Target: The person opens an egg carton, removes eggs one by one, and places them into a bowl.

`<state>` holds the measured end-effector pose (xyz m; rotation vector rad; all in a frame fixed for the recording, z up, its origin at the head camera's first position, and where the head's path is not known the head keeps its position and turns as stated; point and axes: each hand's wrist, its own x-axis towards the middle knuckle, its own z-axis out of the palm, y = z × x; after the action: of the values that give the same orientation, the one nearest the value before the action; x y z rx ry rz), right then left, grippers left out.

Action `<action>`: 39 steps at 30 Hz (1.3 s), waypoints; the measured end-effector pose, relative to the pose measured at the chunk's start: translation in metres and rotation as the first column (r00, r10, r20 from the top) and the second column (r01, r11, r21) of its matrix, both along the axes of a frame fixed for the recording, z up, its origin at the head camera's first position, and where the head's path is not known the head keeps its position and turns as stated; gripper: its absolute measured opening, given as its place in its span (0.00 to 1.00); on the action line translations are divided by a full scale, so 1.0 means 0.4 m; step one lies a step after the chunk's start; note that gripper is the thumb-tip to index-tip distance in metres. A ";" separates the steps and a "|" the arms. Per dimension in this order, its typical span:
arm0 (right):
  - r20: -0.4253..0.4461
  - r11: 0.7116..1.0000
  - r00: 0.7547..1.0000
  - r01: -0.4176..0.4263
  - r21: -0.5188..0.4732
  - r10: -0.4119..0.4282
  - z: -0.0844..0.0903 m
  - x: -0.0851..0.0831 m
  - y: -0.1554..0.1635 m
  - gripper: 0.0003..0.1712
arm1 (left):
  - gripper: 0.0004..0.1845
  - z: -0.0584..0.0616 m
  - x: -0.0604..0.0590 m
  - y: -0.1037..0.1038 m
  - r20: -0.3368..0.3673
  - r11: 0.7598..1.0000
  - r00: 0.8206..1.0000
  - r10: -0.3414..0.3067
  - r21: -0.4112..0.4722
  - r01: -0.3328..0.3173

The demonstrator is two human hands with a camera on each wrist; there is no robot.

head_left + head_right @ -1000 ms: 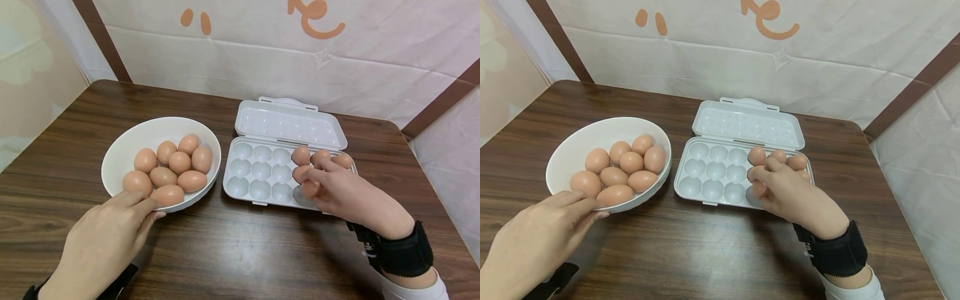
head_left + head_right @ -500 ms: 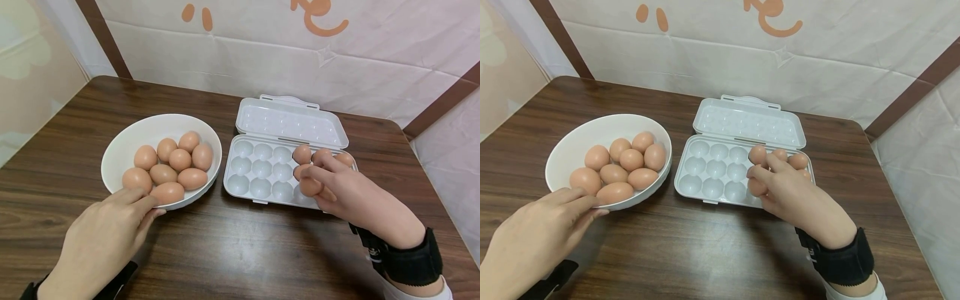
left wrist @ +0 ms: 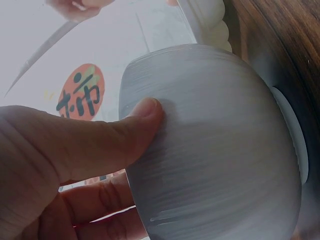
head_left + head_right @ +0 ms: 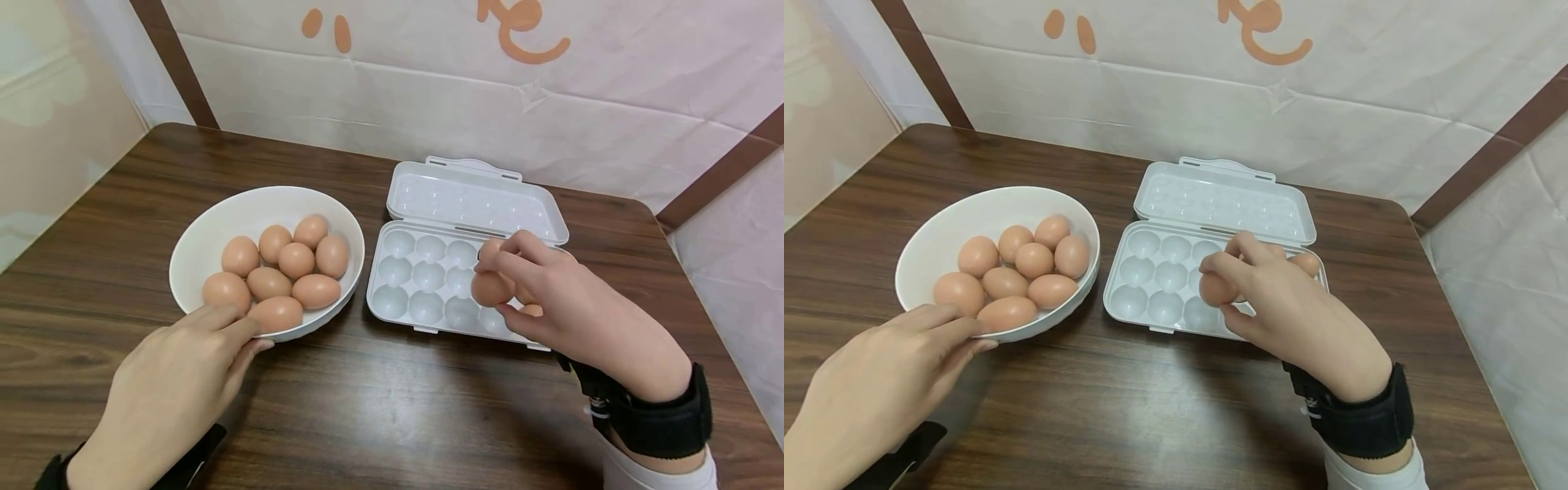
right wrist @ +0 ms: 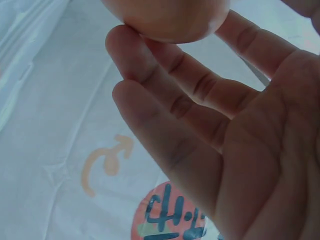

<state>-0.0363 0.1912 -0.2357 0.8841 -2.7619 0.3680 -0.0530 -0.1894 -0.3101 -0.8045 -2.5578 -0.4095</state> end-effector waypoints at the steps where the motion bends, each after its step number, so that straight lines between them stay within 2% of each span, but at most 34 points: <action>1: 0.005 1.000 1.000 -0.002 -0.009 0.002 0.006 -0.001 -0.006 0.28 | 0.12 0.000 0.000 0.001 -0.001 1.000 1.000 -0.002 0.001 0.002; 6: 0.040 0.999 0.999 0.008 -0.042 -0.006 0.032 -0.007 -0.034 0.25 | 0.12 0.000 -0.001 0.002 -0.009 1.000 1.000 -0.009 0.005 0.009; 18: -0.024 0.993 0.999 -0.041 -0.109 0.039 0.054 -0.060 -0.132 0.23 | 0.12 0.003 -0.002 0.006 -0.021 1.000 1.000 -0.020 -0.001 0.020; 23: -0.057 0.980 0.994 -0.101 -0.169 0.093 0.061 -0.086 -0.171 0.22 | 0.11 0.004 0.001 0.005 -0.023 1.000 1.000 -0.019 -0.002 0.019; 29: -0.023 0.968 0.991 -0.133 -0.213 0.131 0.064 -0.115 -0.215 0.23 | 0.11 0.007 0.001 0.003 -0.021 1.000 1.000 -0.009 -0.006 0.008; 34: 0.003 0.964 0.986 -0.165 -0.208 0.170 0.063 -0.131 -0.243 0.23 | 0.11 0.009 0.004 0.003 -0.024 1.000 1.000 -0.007 -0.005 0.007; 39: -0.002 0.941 0.971 -0.232 -0.244 0.239 0.063 -0.158 -0.275 0.21 | 0.11 0.011 0.005 0.006 -0.021 1.000 1.000 -0.003 -0.005 0.002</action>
<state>-0.0996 0.0811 -0.2106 1.1517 -2.5636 0.7477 -0.0510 -0.1870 -0.3056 -0.8095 -2.5397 -0.3940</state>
